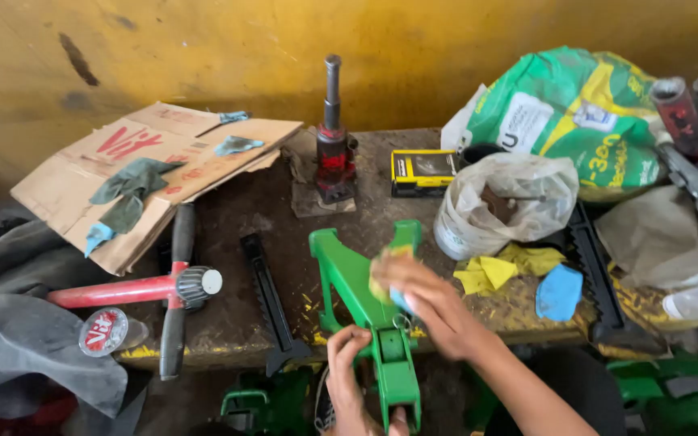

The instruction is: Cleaning a green jack stand with a yellow cloth on a workbench.

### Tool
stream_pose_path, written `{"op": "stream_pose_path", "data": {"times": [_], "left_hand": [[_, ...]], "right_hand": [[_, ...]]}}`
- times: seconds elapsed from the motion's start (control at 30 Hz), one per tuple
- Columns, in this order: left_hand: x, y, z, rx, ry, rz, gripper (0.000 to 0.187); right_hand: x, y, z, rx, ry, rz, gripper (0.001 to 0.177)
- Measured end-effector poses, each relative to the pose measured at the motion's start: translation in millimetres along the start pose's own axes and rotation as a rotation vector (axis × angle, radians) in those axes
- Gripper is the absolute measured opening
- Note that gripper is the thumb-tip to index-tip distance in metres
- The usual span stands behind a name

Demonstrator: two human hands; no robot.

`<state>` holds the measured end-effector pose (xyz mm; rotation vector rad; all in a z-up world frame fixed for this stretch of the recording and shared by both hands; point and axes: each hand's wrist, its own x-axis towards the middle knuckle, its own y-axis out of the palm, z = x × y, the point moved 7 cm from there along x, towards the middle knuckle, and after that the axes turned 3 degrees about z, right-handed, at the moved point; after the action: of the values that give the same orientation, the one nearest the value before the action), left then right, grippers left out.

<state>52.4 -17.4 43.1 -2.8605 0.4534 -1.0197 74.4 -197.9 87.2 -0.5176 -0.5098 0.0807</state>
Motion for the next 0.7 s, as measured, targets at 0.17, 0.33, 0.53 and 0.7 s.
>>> {"op": "stream_pose_path", "data": {"times": [0.17, 0.33, 0.53, 0.7], "left_hand": [[22.3, -2.3, 0.3, -0.071, -0.21, 0.079, 0.09], [21.0, -2.1, 3.6, -0.047, -0.28, 0.046, 0.093], [12.2, -1.9, 1.8, -0.041, -0.205, 0.007, 0.09], [-0.5, -2.0, 0.0, -0.023, -0.083, -0.023, 0.087]], "right_hand": [[-11.0, 6.1, -18.3, -0.185, 0.109, -0.193, 0.047], [-22.6, 17.9, -10.9, -0.223, 0.0, -0.244, 0.058], [-20.7, -5.9, -24.0, -0.263, 0.135, -0.42, 0.041], [-16.5, -1.9, -0.6, -0.128, 0.078, -0.34, 0.039]]}}
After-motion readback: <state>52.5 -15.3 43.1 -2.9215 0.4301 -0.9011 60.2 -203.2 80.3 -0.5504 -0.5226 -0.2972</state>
